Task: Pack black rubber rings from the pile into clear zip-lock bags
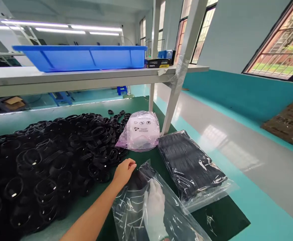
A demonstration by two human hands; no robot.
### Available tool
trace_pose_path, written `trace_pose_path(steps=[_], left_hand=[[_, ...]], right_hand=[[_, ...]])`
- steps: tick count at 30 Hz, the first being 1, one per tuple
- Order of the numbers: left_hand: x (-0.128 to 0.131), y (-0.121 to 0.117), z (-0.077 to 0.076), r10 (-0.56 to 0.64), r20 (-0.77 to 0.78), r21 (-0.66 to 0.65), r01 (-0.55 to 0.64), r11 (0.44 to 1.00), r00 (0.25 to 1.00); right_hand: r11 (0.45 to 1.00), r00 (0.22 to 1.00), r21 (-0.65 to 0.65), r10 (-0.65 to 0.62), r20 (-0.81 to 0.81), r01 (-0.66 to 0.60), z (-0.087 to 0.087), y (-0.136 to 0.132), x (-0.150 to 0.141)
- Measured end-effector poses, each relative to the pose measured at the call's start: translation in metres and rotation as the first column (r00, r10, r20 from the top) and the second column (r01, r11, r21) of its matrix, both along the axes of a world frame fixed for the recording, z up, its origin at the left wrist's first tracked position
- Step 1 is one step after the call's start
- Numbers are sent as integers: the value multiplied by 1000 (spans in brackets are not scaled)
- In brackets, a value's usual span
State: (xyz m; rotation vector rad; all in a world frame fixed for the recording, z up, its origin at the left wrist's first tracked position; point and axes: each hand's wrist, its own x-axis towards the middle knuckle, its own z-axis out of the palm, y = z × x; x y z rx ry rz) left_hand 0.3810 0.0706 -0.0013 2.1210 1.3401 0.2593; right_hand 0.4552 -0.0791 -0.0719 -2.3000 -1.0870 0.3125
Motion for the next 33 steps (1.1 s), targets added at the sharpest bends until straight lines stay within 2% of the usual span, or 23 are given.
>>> trace_pose_path(steps=[3,6,11,17,19,22,25,27,29,31,33], left_hand=[[32,15,-19,-36,-3,-63,36,997,999],[46,25,-31,-86,-27,-144,82,986,996],[53,25,-41,-159,13,-220,158,963,987],[60,19,-44,-135,40,-211,140,967,990],[52,23,-39,-128,78,-198,141,970,989],[24,29,-28,-100,129,-155,119,981,987],[-14,22,-22,-85,61,-54,89,995,994],[-37,9,-23,-88,-79,70,94,993,993],[-54,-7,-29,-69,-222,203,115,972,973],[-65,-20,-37,-45,-278,303,132,944,960],[-72,-27,-45,-42,-247,376,136,917,968]], right_hand=[[998,998,-38,-55,-4,55,0,10,6],[993,996,-81,-92,-12,91,4,17,8],[989,997,-136,-68,-31,63,2,19,5],[999,993,-36,-26,-117,22,3,15,4],[999,989,-23,-41,-140,38,4,7,3],[1000,992,-22,-16,-126,13,-1,-9,-7],[979,979,-49,194,-70,-197,-6,-18,-28],[928,936,-124,347,-59,-352,-3,-12,-42],[866,894,-229,445,-49,-444,7,2,-53],[824,880,-335,474,-34,-457,20,17,-58],[800,884,-409,466,-38,-439,33,30,-59]])
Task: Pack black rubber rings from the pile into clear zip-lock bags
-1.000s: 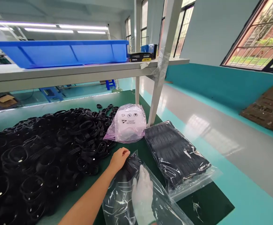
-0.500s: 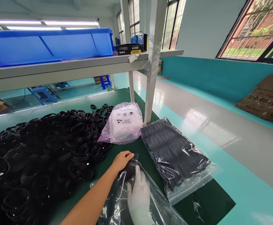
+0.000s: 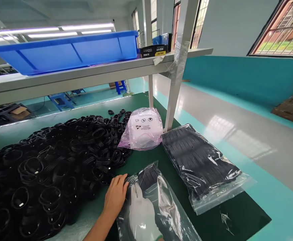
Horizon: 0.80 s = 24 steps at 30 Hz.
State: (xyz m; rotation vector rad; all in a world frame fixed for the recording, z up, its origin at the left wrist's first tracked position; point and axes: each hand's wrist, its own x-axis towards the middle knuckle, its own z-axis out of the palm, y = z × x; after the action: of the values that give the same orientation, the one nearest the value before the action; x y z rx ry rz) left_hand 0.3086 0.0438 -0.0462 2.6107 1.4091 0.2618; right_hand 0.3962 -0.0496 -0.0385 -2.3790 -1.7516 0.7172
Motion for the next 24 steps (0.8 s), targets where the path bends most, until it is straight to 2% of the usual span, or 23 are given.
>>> trace_pose_path(steps=[4,7,10,14,17,20,24], left_hand=[[-13,-4,-11,-181,105,145,165,976,978],[-26,-7,-20,-262,107,82,254,964,959],[-35,-9,-31,-274,65,-14,275,961,960],[-37,-8,-41,-306,-1,-33,305,952,952],[-36,-7,-39,-320,9,-25,320,947,947],[-43,-10,-30,-306,61,-9,307,952,950],[-59,-16,-13,-136,152,-11,139,990,979]], right_hand=[[1000,998,-29,-14,-56,12,15,11,2],[998,996,-41,-40,-75,37,12,12,3],[994,989,-24,-109,-101,107,3,16,5],[976,978,-86,-204,-50,199,-7,23,8],[979,982,-86,-187,-15,185,-6,27,8],[985,984,-19,-174,-21,174,-3,23,8],[986,988,80,-140,-72,146,-3,-2,9]])
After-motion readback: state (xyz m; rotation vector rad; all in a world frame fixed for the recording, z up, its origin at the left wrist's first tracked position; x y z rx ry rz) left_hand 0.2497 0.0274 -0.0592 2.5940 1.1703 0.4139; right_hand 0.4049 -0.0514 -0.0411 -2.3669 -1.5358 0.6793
